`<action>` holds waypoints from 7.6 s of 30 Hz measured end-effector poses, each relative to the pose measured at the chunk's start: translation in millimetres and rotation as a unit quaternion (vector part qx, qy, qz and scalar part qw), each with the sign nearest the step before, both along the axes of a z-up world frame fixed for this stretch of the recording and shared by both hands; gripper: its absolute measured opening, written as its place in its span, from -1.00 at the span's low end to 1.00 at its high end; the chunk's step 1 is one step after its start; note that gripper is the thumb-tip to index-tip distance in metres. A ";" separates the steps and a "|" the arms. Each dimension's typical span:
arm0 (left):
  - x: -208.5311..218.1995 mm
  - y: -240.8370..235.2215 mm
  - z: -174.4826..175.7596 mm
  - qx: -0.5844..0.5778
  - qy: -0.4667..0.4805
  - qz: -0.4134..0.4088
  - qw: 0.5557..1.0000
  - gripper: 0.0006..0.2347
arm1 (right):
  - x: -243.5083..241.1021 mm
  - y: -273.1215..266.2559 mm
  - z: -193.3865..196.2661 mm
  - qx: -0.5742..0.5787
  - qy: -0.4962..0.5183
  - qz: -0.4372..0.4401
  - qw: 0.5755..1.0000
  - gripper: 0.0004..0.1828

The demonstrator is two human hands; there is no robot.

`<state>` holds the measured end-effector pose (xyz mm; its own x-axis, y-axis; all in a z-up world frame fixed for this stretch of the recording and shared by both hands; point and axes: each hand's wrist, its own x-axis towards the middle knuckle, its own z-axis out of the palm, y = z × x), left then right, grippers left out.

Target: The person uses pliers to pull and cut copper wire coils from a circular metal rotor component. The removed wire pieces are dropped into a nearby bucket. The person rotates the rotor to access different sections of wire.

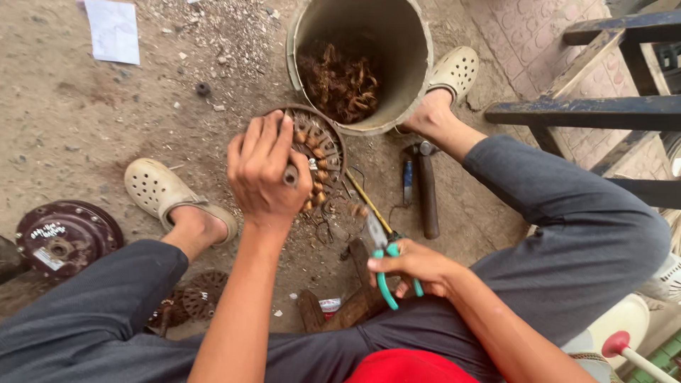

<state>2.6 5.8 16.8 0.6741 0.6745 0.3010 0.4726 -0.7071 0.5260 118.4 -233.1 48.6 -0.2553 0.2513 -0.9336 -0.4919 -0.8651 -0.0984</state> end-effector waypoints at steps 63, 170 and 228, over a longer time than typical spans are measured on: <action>-6.0 -1.0 -30.1 -0.004 -0.080 0.021 0.997 -0.54 | -10.2 5.6 37.0 0.247 -0.711 -0.089 0.653 -0.57; -4.9 1.3 -26.2 0.000 -0.098 0.014 0.995 -0.33 | -52.4 -41.4 -17.1 0.266 -0.194 -0.165 0.930 -0.35; 0.5 1.1 -17.5 -0.019 0.000 0.026 0.999 -0.31 | -55.7 20.7 -38.1 0.172 0.323 -0.285 0.886 -0.70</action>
